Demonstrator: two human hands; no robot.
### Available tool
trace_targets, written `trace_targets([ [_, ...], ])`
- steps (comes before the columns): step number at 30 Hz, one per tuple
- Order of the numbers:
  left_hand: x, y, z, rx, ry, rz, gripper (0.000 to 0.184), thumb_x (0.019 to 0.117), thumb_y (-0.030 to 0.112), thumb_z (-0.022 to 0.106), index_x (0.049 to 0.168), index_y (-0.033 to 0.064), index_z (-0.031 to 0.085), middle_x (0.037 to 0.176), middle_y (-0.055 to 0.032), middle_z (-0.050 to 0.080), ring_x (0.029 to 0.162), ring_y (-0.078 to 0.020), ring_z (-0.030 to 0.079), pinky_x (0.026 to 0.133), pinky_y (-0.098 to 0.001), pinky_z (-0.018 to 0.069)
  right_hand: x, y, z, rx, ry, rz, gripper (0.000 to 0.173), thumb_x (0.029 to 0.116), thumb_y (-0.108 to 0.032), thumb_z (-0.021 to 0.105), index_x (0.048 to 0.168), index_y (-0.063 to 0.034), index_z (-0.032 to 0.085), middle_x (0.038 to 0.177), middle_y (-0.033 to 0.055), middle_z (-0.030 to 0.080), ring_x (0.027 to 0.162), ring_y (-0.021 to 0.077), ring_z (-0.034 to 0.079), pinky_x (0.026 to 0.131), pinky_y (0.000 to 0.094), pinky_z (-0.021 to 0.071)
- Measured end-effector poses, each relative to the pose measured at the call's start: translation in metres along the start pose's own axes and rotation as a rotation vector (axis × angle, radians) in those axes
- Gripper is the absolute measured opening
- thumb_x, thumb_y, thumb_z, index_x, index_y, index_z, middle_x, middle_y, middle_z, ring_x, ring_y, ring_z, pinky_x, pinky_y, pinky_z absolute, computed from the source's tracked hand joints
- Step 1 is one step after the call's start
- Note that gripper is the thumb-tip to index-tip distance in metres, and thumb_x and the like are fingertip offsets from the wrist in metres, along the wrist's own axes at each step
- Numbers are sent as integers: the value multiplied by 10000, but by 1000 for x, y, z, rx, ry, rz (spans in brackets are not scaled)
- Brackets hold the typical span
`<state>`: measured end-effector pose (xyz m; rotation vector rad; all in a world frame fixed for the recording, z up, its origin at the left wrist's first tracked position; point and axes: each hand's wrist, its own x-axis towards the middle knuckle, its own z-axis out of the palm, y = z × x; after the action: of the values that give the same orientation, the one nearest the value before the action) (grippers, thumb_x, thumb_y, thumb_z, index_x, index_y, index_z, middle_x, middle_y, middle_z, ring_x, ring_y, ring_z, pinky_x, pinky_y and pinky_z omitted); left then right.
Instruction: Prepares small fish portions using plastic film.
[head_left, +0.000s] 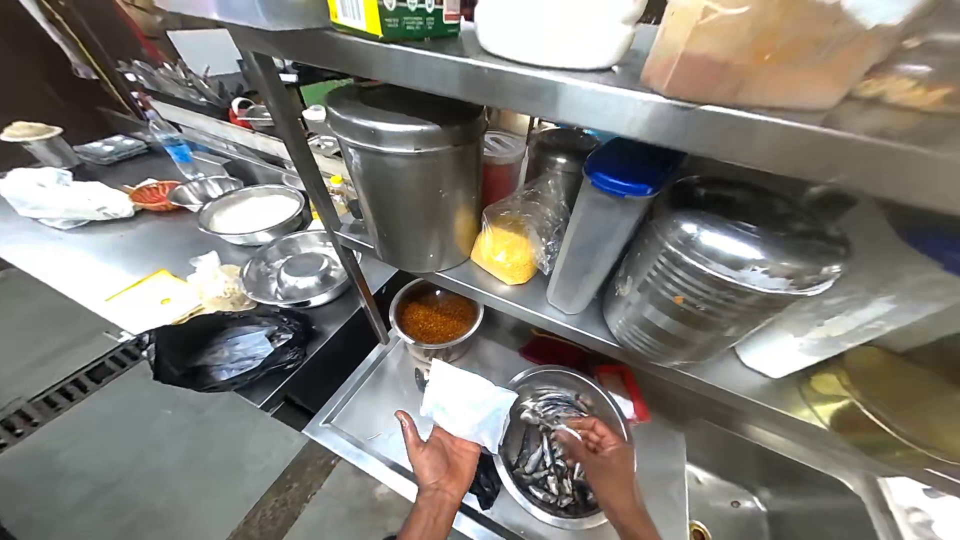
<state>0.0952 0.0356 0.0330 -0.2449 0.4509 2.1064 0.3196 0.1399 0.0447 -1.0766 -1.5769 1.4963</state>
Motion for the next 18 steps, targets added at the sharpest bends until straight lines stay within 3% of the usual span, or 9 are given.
trace_targets([
  [9, -9, -26, 10, -3, -22, -95, 1101, 790, 959, 280, 1538, 156, 367, 1411, -209, 576, 1277, -384, 583, 1003, -617, 501, -22, 3, 44, 200, 19, -47, 308, 866, -144, 833, 1075, 36, 696, 876, 159, 737, 676, 238, 705, 601, 361, 625],
  [12, -8, -20, 6, 10, -25, -85, 1103, 789, 960, 279, 1545, 161, 360, 1416, -206, 574, 1278, -384, 583, 1002, -618, 502, -30, -2, 40, 243, -22, -49, 289, 924, -102, 758, 1158, 53, 687, 946, 185, 733, 751, 256, 715, 678, 378, 634],
  [15, -10, -12, 2, 16, -24, -90, 1095, 796, 955, 280, 1552, 167, 354, 1429, -209, 565, 1286, -390, 576, 1008, -626, 495, -35, -2, 41, 280, -121, -31, 310, 983, -16, 613, 1279, 64, 651, 1172, 214, 709, 938, 309, 729, 829, 432, 638],
  [18, -17, -14, 4, 24, -32, -115, 1076, 814, 941, 273, 1547, 159, 358, 1413, -213, 576, 1270, -390, 587, 995, -618, 507, -29, 3, 55, 140, -97, -119, 287, 959, -17, 656, 1241, 15, 703, 1220, 168, 680, 977, 273, 733, 869, 417, 657],
])
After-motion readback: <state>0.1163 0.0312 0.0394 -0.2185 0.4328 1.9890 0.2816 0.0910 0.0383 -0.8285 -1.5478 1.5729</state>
